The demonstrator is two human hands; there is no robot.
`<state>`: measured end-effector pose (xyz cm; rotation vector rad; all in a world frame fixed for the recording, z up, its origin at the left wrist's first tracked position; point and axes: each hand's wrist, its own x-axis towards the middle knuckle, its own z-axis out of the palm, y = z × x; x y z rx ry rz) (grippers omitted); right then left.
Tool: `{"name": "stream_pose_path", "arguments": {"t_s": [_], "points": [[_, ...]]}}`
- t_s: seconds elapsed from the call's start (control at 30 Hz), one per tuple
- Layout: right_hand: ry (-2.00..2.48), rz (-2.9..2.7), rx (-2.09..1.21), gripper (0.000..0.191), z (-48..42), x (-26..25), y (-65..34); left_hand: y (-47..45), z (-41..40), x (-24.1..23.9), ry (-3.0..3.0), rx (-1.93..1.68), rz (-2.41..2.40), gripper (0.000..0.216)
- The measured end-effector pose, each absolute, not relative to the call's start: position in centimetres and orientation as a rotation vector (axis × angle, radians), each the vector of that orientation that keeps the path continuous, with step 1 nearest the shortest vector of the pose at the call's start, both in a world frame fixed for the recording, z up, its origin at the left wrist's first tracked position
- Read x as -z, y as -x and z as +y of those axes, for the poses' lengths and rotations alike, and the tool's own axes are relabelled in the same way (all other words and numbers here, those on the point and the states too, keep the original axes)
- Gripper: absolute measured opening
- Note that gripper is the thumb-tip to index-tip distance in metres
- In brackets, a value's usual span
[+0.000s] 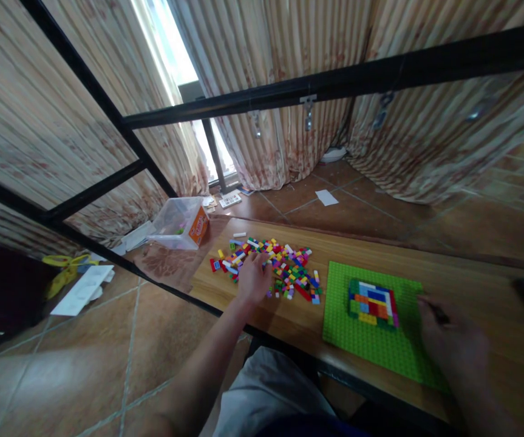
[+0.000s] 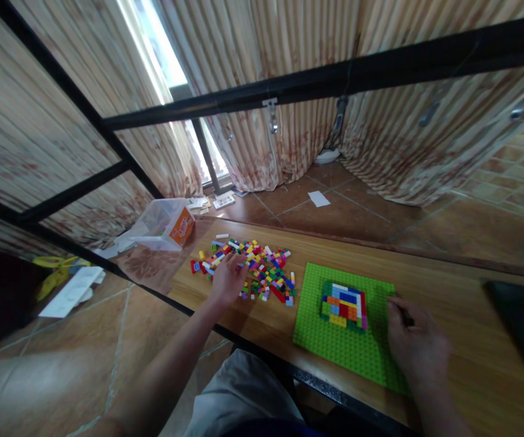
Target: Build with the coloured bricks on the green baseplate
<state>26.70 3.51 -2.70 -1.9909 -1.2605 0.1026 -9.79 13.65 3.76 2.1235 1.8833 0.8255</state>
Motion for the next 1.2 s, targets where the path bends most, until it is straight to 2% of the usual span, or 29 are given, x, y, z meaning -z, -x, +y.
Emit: {"name": "stream_pose_path", "arguments": {"t_s": [0.43, 0.73, 0.9, 1.0, 1.2], "points": [[1.997, -1.273, -0.056, 0.035, 3.6, 2.7, -26.7, 6.1, 17.2, -3.4, -2.362, -0.439, 1.94, 0.028], [1.95, -1.239, -0.049, 0.034, 4.0, 2.9, -26.4, 6.7, 16.2, -3.7, -2.317, -0.604, 1.861, 0.024], [1.912, -1.243, -0.026, 0.029, 4.1, 2.7, -26.3, 4.8, 13.3, -4.5, -2.179, -0.877, 1.491, 0.021], [1.889, -1.265, -0.016, 0.028, 4.2, 2.4, -26.1, 2.5, 11.2, -4.4, -2.053, -0.884, 1.256, 0.019], [1.881, -1.256, -0.003, 0.027, 4.2, 2.1, -25.8, -1.3, 9.9, -2.9, -1.892, -0.843, 1.111, 0.018]]}}
